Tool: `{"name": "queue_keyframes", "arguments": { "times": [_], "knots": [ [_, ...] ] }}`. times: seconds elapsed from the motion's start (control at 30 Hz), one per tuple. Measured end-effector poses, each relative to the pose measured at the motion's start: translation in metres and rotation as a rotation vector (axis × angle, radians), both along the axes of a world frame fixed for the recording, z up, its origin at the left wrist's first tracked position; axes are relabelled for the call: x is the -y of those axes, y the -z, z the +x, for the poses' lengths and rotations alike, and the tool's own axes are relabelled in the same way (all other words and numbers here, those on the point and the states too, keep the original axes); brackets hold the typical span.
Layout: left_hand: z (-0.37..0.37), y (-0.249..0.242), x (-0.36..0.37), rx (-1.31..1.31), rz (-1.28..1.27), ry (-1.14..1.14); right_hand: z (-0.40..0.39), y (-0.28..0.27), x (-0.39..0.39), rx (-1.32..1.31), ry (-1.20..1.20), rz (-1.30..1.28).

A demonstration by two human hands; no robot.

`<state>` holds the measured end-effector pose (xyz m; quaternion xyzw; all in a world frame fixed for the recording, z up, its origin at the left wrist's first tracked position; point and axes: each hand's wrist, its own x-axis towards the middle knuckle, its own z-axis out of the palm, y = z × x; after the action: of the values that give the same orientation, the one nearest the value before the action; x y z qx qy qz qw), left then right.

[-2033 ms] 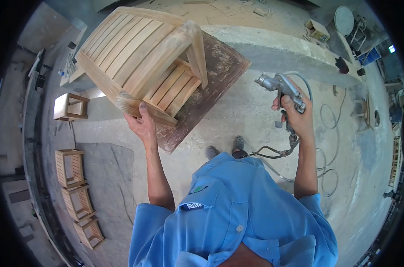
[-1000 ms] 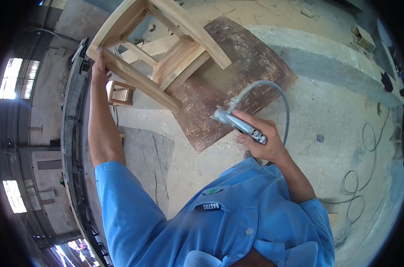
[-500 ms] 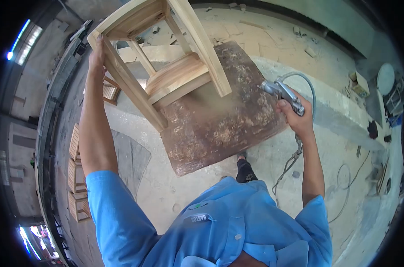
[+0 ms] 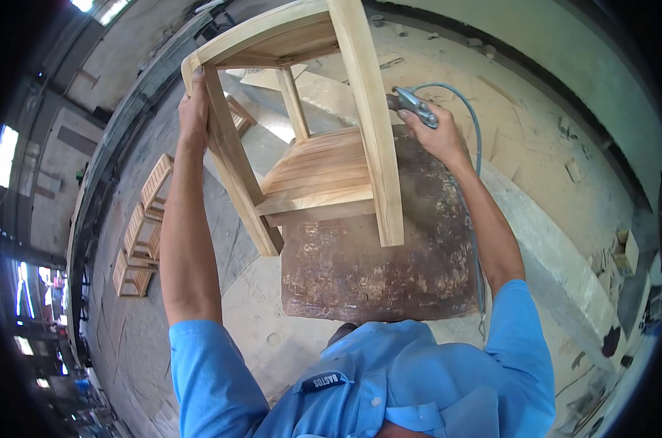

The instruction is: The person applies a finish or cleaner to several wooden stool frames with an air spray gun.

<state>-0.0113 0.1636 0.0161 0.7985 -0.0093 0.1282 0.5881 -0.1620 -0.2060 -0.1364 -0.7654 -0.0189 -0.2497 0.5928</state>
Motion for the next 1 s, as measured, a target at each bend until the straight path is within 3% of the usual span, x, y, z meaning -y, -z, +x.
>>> {"name": "queue_keyframes", "arguments": {
  "times": [0.17,0.3,0.43,0.53,0.6,0.73,0.8,1.0],
  "knots": [
    [0.018,-0.002,-0.001,-0.047,0.033,-0.037,0.074,-0.001,-0.032,0.168,0.032,-0.167],
    [0.025,0.001,-0.002,-0.044,-0.001,-0.041,0.099,0.006,-0.044,-0.214,-0.211,0.065],
    [0.026,0.000,-0.002,-0.005,-0.007,-0.024,0.081,0.006,-0.067,-0.083,-0.256,0.068],
    [0.030,0.000,-0.003,0.008,0.051,-0.079,0.077,0.021,-0.059,-0.349,-0.379,-0.080],
    [0.028,0.001,-0.002,0.027,0.019,-0.074,0.080,0.030,-0.056,-0.336,-0.390,-0.080],
    [0.031,0.002,-0.004,0.041,-0.004,-0.034,0.080,0.015,-0.058,-0.144,-0.364,0.198],
    [0.032,0.003,-0.005,0.042,-0.015,-0.041,0.092,0.008,-0.055,-0.261,-0.353,0.316],
    [0.044,0.001,-0.007,0.129,0.099,-0.097,0.092,0.012,-0.042,-0.048,-0.085,-0.030]
  ]
}}
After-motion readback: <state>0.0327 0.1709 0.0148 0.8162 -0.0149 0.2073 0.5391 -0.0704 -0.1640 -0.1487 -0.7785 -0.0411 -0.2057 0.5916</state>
